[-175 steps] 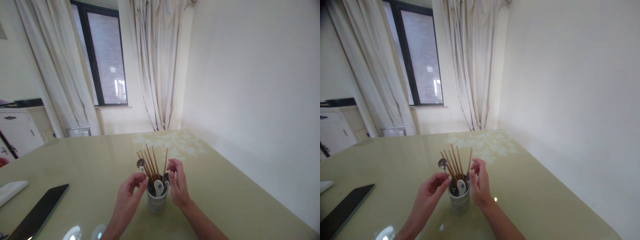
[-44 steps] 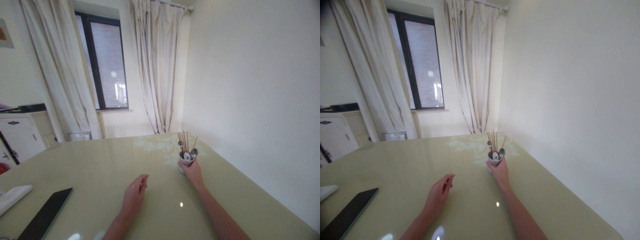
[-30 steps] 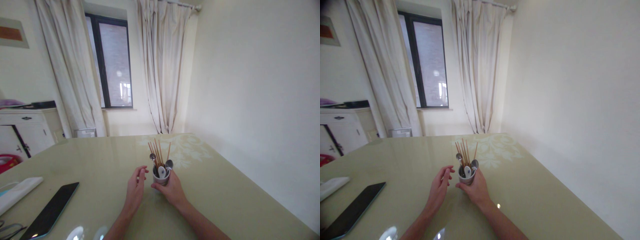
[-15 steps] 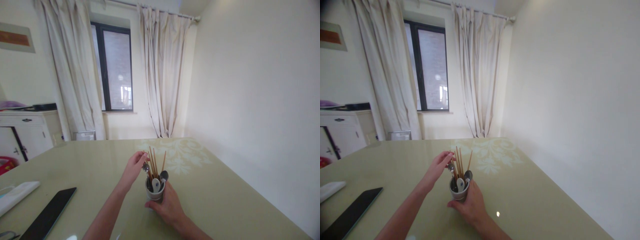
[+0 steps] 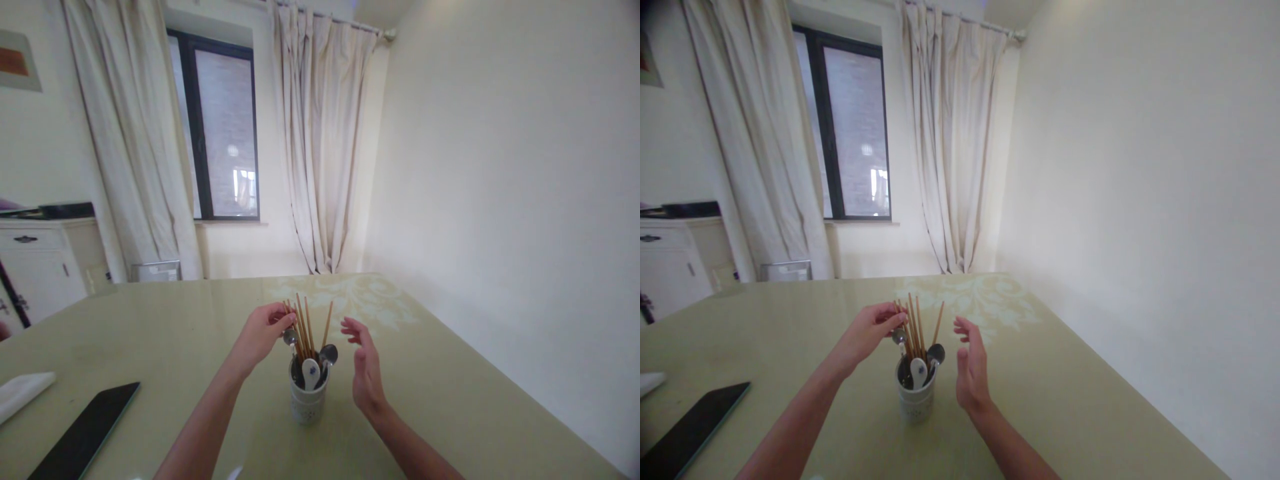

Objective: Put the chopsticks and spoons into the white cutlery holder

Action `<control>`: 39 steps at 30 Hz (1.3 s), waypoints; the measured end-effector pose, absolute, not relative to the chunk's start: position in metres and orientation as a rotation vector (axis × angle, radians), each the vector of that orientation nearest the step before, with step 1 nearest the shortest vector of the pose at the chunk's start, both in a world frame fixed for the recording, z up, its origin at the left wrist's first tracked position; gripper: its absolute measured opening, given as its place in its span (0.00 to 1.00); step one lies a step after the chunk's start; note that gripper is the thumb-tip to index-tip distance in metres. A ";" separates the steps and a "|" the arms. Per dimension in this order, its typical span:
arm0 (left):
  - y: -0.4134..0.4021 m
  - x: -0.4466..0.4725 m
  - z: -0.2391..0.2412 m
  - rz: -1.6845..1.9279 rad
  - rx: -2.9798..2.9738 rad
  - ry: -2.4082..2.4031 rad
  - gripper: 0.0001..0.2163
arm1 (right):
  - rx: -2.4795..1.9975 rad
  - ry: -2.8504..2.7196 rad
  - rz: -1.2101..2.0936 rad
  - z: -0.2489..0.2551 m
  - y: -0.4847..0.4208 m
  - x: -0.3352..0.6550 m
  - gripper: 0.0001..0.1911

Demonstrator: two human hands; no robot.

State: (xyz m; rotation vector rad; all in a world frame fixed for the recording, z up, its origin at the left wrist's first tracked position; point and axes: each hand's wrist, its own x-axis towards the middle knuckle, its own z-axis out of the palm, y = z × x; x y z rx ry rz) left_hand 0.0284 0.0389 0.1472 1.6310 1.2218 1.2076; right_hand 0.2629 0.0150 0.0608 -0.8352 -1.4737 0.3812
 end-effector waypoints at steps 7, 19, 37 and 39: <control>0.032 0.031 0.154 1.203 1.605 1.340 0.20 | -0.886 -1.378 0.205 0.166 0.029 0.240 0.14; 0.027 0.020 0.163 1.468 1.497 1.310 0.19 | -0.987 -1.971 0.172 0.178 0.022 0.213 0.02; 0.018 -0.063 0.185 2.208 0.975 1.424 0.19 | -1.073 -2.109 0.134 0.161 0.011 0.181 0.13; 0.037 -0.060 0.157 1.837 1.116 1.574 0.24 | -1.128 -2.100 0.127 0.158 0.009 0.176 0.15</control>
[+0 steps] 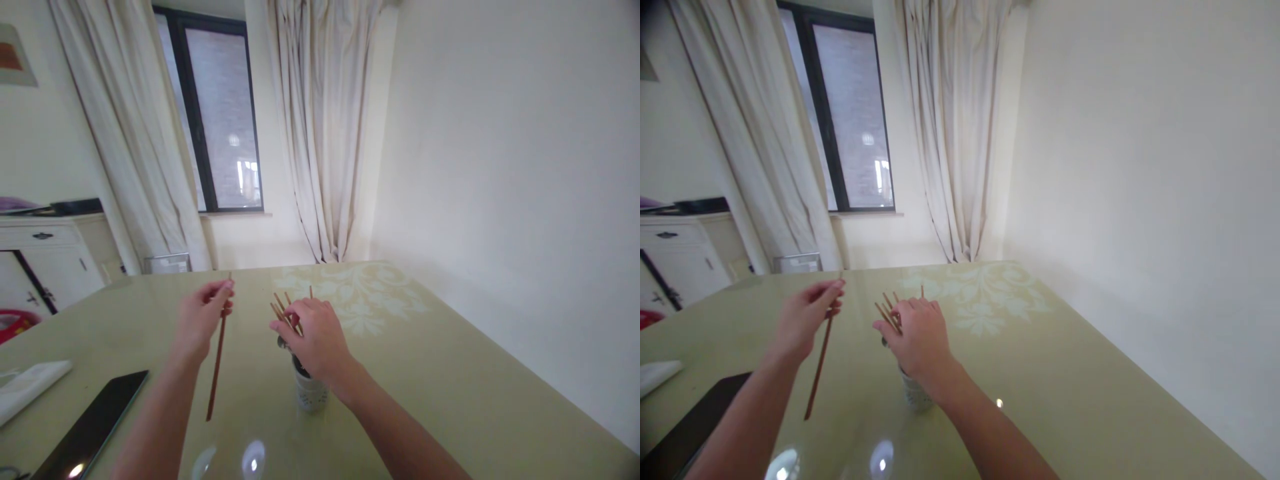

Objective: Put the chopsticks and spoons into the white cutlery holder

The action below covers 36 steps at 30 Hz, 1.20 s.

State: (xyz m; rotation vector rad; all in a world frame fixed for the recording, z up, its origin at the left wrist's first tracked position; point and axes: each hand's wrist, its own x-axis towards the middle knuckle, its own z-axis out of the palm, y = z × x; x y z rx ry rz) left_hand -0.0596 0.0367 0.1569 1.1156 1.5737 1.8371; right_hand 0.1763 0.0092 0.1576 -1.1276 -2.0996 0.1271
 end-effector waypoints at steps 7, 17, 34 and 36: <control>0.063 -0.036 0.090 1.117 1.567 1.946 0.14 | -1.240 -2.055 0.112 0.153 0.009 0.168 0.15; 0.064 -0.027 0.064 0.836 1.681 2.091 0.03 | -1.285 -2.051 0.102 0.158 0.008 0.165 0.14; -0.003 -0.021 0.188 0.814 1.663 1.161 0.15 | -1.115 -1.870 0.047 0.174 0.018 0.196 0.13; -0.002 -0.018 0.187 0.820 1.663 1.174 0.15 | -1.119 -1.891 0.040 0.171 0.020 0.195 0.15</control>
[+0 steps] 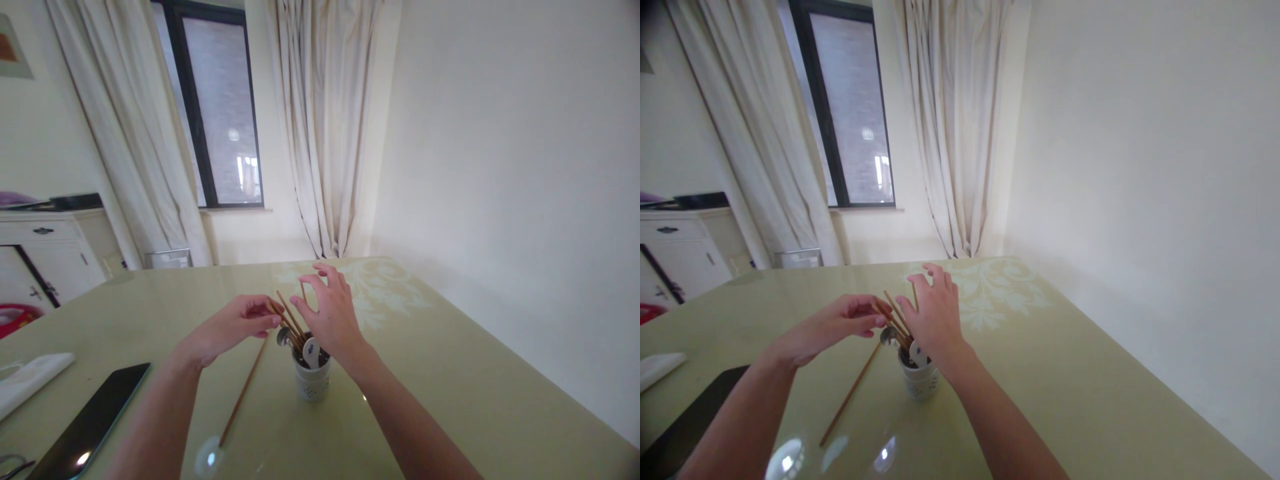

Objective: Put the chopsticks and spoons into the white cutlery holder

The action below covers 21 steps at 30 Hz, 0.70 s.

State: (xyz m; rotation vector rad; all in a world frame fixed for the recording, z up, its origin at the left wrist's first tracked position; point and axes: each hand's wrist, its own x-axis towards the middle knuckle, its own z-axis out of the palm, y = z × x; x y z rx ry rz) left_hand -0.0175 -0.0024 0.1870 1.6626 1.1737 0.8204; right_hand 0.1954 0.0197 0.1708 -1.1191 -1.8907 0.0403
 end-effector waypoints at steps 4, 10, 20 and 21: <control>0.006 -0.011 0.180 0.884 1.680 1.190 0.16 | -1.147 -1.973 0.123 0.168 0.020 0.193 0.12; 0.011 -0.003 0.176 1.049 1.570 1.078 0.20 | -1.149 -1.982 0.154 0.167 0.022 0.194 0.09; 0.010 0.010 0.183 1.355 1.586 1.150 0.21 | -1.055 -1.876 0.066 0.171 0.016 0.194 0.08; 0.010 0.010 0.184 1.396 1.577 1.168 0.21 | -1.051 -1.872 0.061 0.173 0.015 0.194 0.06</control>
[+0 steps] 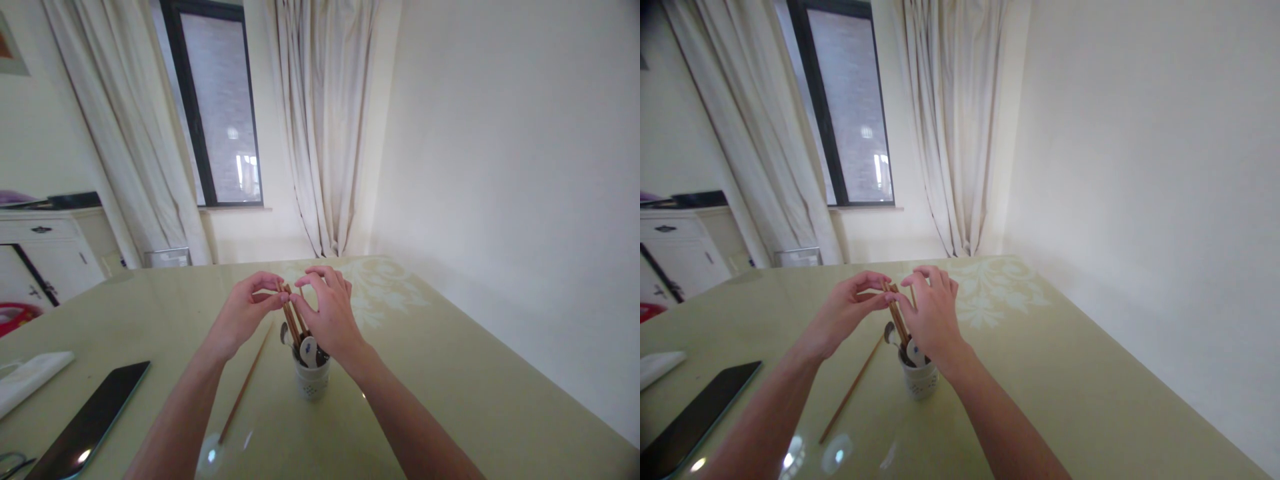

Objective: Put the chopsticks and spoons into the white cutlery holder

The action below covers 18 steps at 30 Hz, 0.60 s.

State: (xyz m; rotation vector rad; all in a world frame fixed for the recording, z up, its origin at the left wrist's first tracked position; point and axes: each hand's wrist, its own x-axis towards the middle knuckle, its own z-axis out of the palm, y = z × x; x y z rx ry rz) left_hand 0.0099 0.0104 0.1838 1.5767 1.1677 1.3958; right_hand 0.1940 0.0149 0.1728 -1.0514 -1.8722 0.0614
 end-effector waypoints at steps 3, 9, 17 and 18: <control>0.008 0.010 0.190 1.543 1.523 1.188 0.22 | -1.033 -1.870 0.070 0.178 0.011 0.194 0.04; -0.017 0.021 0.210 1.972 1.507 1.137 0.17 | -0.845 -1.867 0.319 0.186 0.000 0.192 0.10; -0.051 0.044 0.225 2.184 1.630 1.052 0.14 | -0.616 -1.785 0.393 0.202 -0.013 0.199 0.06; -0.053 0.043 0.227 2.147 1.658 1.065 0.15 | -0.608 -1.715 0.400 0.205 -0.015 0.201 0.06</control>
